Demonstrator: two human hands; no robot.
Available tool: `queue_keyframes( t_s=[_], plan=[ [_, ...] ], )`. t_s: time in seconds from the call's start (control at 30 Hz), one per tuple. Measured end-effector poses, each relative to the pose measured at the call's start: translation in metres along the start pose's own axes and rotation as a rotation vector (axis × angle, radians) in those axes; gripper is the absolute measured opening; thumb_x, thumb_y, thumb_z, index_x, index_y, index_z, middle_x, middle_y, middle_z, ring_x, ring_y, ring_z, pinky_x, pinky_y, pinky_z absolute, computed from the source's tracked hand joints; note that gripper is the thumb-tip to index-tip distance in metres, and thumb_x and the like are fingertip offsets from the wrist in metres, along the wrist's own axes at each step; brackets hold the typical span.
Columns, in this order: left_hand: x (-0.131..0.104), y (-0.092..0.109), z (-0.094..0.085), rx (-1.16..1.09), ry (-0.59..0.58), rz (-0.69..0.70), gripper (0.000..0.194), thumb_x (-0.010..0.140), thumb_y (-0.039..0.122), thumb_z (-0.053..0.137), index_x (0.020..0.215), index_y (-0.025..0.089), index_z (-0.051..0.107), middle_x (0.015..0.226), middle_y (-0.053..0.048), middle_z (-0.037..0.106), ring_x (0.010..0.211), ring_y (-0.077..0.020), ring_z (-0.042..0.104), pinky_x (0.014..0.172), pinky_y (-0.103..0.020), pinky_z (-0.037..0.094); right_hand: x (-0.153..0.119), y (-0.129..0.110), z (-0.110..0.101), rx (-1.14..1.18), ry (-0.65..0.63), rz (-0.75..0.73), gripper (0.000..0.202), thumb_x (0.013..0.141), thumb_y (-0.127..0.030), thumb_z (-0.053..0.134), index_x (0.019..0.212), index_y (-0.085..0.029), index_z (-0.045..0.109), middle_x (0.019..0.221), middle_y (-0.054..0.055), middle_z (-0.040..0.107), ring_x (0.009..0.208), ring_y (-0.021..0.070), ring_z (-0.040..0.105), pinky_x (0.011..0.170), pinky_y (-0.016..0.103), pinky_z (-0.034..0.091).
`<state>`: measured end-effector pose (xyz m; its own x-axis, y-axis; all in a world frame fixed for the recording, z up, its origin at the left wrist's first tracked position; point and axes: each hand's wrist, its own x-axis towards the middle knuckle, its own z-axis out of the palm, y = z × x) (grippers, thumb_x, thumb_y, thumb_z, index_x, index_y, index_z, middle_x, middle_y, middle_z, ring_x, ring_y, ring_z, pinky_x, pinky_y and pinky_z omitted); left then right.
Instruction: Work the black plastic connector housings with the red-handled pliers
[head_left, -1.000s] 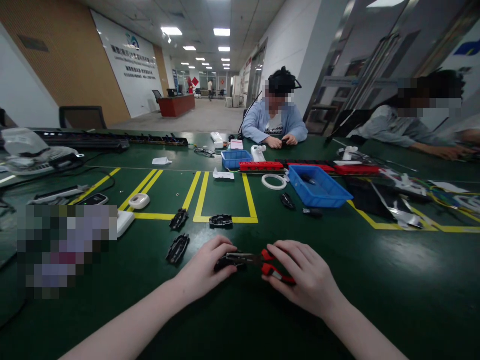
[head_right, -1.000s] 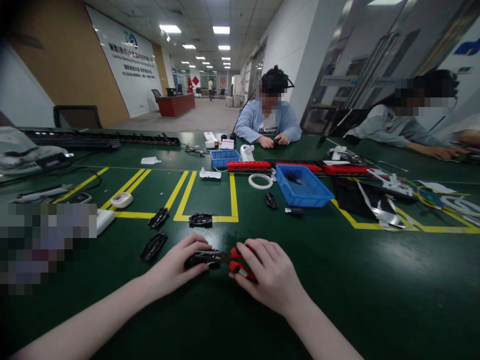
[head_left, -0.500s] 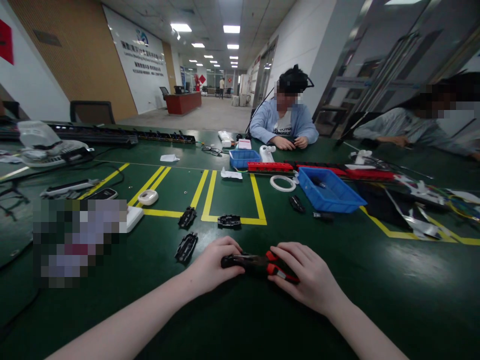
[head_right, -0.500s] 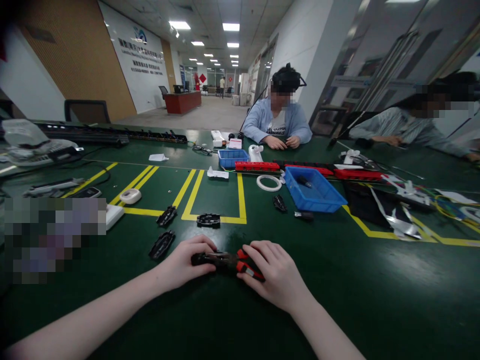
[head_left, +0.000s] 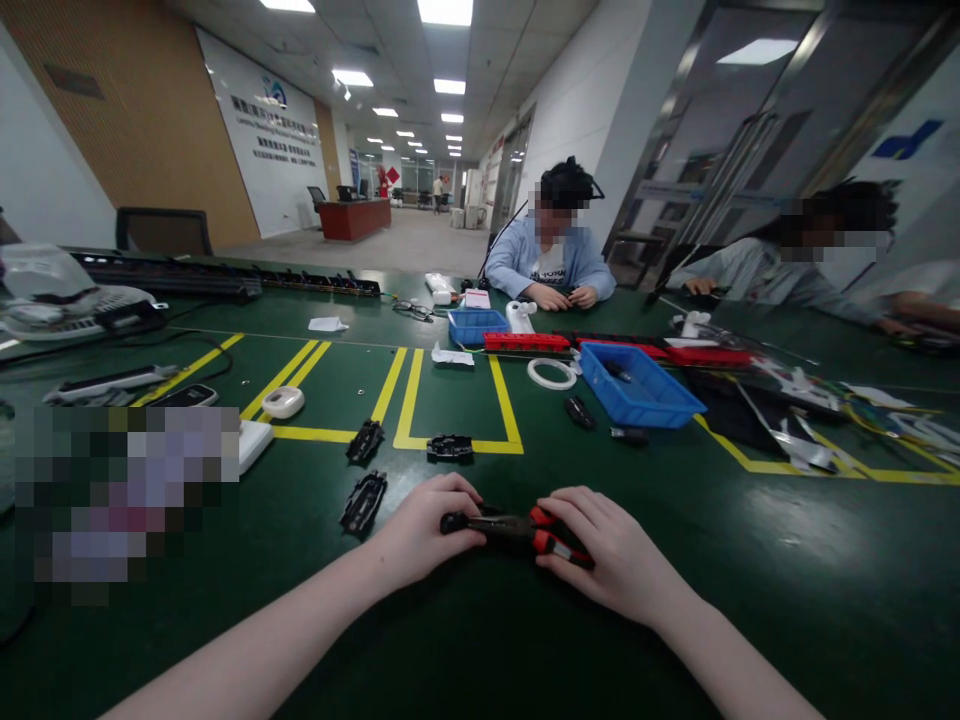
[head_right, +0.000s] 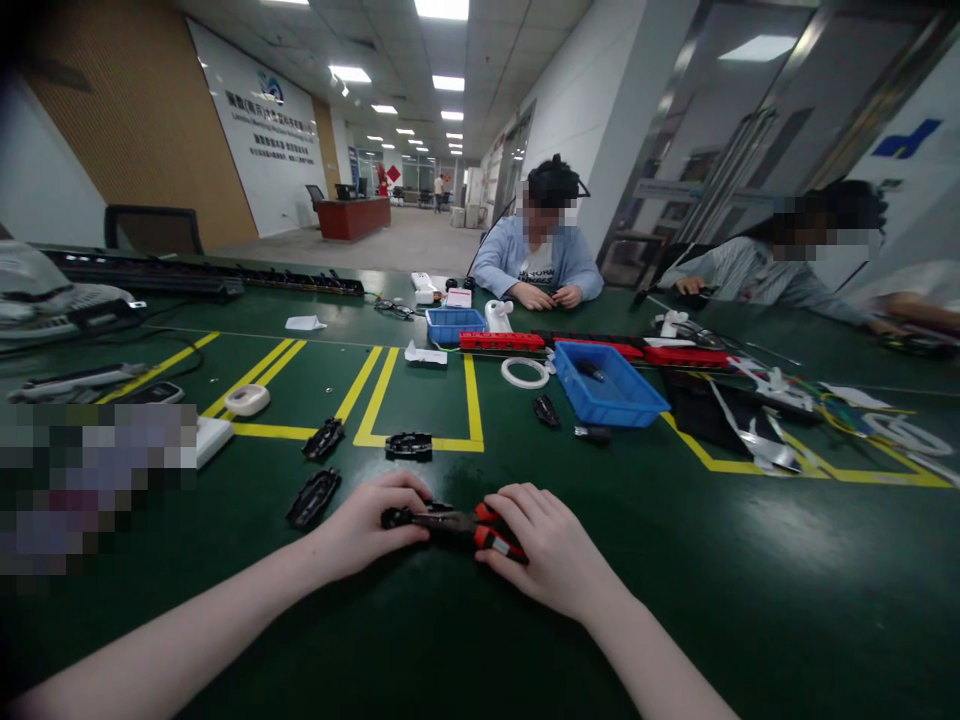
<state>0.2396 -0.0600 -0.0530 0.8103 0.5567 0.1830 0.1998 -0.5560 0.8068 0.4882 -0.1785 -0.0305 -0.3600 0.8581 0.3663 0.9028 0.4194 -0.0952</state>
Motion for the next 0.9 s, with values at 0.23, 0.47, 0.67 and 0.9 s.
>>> queue_keyframes(
  t_s=[0.23, 0.47, 0.67, 0.9],
  plan=[
    [-0.001, 0.002, 0.0, 0.009, 0.003, -0.01, 0.005, 0.084, 0.021, 0.071, 0.087, 0.019, 0.068, 0.112, -0.004, 0.062, 0.103, -0.0216, 0.058, 0.094, -0.038, 0.046, -0.001, -0.002, -0.002, -0.001, 0.01, 0.011, 0.043, 0.082, -0.035, 0.07, 0.119, -0.018, 0.057, 0.109, 0.011, 0.067, 0.094, 0.0225, 0.065, 0.077, 0.036, 0.057],
    [0.003, 0.003, -0.001, -0.031, 0.024, -0.012, 0.003, 0.083, 0.015, 0.07, 0.084, 0.017, 0.068, 0.111, -0.005, 0.062, 0.103, -0.0201, 0.059, 0.095, -0.036, 0.046, 0.002, -0.005, -0.001, -0.007, 0.012, 0.019, 0.038, 0.082, -0.035, 0.069, 0.115, -0.018, 0.058, 0.106, 0.01, 0.067, 0.091, 0.0222, 0.065, 0.076, 0.036, 0.056],
    [0.006, -0.001, -0.009, 0.012, 0.031, 0.005, 0.002, 0.084, 0.017, 0.07, 0.084, 0.018, 0.069, 0.11, -0.004, 0.064, 0.103, -0.0213, 0.06, 0.095, -0.038, 0.044, 0.012, -0.008, -0.001, 0.0, -0.009, 0.035, 0.039, 0.081, -0.034, 0.07, 0.114, -0.019, 0.058, 0.105, 0.009, 0.066, 0.09, 0.0221, 0.065, 0.075, 0.036, 0.055],
    [0.004, 0.001, -0.011, 0.09, 0.01, 0.042, 0.002, 0.085, 0.019, 0.069, 0.087, 0.019, 0.068, 0.113, -0.004, 0.063, 0.107, -0.0224, 0.059, 0.097, -0.04, 0.044, 0.01, -0.009, 0.0, -0.013, -0.025, 0.049, 0.039, 0.081, -0.034, 0.071, 0.114, -0.019, 0.057, 0.106, 0.009, 0.066, 0.09, 0.0223, 0.064, 0.075, 0.037, 0.054]
  ],
)
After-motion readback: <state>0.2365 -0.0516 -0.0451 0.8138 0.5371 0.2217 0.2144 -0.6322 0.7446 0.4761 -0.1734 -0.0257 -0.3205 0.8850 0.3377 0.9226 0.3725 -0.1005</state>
